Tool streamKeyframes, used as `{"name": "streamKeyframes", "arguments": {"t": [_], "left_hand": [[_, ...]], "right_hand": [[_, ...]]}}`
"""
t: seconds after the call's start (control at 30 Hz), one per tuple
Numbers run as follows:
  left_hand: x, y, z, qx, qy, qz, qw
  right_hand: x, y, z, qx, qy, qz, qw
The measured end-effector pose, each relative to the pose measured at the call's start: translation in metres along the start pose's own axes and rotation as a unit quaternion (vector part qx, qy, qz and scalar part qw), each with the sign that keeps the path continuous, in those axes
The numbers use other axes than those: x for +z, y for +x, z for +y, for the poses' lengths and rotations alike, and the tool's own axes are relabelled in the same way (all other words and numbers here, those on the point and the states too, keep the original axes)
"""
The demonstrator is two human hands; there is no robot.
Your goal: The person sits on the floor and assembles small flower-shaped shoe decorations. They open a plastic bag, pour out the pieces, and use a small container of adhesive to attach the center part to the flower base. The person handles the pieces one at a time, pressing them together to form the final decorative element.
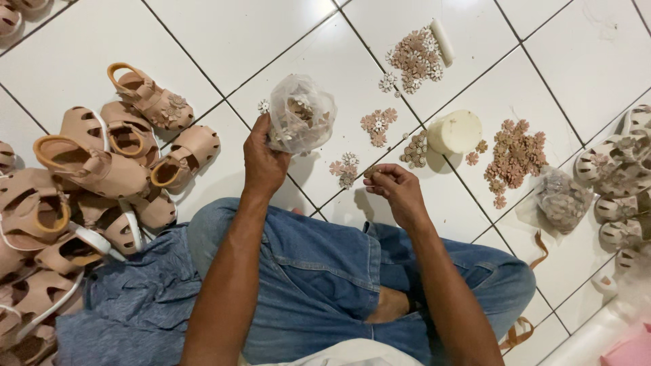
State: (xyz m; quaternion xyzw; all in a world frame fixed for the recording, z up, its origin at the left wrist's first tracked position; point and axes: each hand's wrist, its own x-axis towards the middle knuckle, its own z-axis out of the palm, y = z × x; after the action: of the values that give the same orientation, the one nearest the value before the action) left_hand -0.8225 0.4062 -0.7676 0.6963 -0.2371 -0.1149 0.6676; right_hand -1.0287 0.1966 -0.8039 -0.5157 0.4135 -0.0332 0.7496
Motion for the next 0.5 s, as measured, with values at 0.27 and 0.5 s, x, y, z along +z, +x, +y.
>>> {"name": "streamKeyframes", "arguments": {"t": [0.27,0.5], "left_hand": [[0.000,0.001,0.001,-0.031,-0.026,-0.003,0.999],[0.000,0.000,0.000,-0.019,0.000,-0.001,1.000]], "right_hand": [[0.003,-0.002,0.012,-0.080,-0.115,0.017,0.990],[0.003,-0.001,0.019,-0.134,-0.333,0.084,0.929]]}}
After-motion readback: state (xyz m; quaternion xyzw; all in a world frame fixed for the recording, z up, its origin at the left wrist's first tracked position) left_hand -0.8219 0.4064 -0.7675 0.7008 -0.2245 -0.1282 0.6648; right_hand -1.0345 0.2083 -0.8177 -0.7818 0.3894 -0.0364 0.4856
